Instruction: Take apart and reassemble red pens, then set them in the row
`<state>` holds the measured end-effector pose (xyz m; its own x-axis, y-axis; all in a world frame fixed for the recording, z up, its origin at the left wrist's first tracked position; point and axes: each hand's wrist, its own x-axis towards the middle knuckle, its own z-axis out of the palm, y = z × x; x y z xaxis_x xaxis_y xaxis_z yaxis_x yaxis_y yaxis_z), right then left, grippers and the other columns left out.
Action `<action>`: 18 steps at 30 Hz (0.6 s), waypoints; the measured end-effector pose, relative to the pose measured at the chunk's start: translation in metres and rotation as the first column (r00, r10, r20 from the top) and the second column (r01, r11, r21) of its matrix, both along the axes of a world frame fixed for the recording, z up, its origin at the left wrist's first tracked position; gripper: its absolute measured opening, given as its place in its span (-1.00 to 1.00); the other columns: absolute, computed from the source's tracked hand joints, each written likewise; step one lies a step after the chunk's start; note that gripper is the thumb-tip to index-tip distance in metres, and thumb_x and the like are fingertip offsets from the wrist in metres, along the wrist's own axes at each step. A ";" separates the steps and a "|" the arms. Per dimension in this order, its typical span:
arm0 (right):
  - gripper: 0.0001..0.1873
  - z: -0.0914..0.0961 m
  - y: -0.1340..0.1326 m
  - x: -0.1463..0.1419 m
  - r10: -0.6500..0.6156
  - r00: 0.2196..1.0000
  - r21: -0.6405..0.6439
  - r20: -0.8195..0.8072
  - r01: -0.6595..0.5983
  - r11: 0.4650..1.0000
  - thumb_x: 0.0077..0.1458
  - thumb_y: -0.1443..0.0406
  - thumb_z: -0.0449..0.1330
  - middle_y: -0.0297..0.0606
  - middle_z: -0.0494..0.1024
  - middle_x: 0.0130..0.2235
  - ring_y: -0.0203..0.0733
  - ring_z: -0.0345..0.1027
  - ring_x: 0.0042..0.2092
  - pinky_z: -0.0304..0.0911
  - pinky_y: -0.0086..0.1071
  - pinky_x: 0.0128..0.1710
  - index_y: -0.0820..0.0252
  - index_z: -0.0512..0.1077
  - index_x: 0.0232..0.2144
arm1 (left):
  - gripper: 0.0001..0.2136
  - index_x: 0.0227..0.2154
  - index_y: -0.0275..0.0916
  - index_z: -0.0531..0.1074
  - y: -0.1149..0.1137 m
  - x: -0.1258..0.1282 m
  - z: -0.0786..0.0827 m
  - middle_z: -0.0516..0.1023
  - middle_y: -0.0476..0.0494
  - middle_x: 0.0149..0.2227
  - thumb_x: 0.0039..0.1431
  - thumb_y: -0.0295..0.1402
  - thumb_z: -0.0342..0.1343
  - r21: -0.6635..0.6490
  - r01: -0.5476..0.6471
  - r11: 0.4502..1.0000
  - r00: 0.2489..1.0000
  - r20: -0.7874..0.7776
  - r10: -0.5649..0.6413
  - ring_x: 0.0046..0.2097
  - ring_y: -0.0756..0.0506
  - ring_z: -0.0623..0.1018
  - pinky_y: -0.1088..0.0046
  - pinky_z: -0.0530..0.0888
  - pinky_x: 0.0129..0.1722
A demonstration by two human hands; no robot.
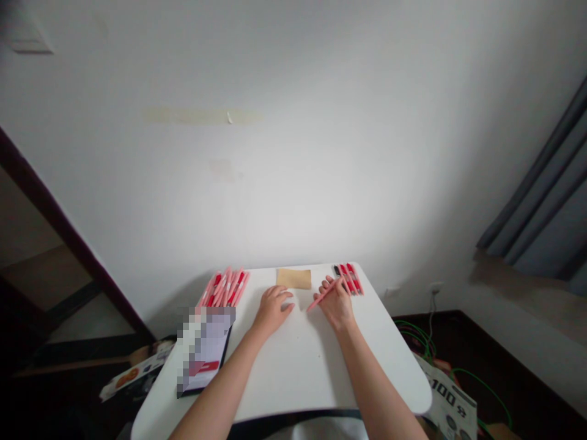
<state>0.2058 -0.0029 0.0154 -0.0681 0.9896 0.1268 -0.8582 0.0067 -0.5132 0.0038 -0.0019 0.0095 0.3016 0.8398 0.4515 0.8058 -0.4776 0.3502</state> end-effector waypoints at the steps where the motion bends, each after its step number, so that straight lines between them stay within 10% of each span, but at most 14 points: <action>1: -0.73 -0.001 0.001 0.000 -0.008 1.000 -0.005 0.000 0.008 1.000 0.06 0.03 0.21 -0.47 0.35 -0.47 -0.37 0.22 -0.48 0.23 -0.38 -0.40 0.07 0.38 -0.31 | -0.77 -0.18 -0.10 0.48 -0.001 0.000 0.000 0.44 -0.13 -0.03 0.07 -0.29 0.12 0.002 -0.014 1.000 1.000 -0.013 0.014 0.08 -0.16 0.35 0.15 0.23 0.14; 18: -0.71 -0.001 0.001 -0.003 -0.190 0.974 -0.046 0.123 0.197 0.979 0.00 0.04 0.27 -0.45 0.41 -0.51 -0.30 0.33 -0.39 0.42 -0.17 -0.21 0.06 0.44 -0.30 | -0.67 -0.05 -0.10 0.38 0.000 -0.002 -0.003 0.39 -0.18 0.01 0.11 -0.19 0.06 -0.014 -0.095 0.995 0.993 -0.070 0.094 0.08 -0.23 0.29 0.09 0.18 0.13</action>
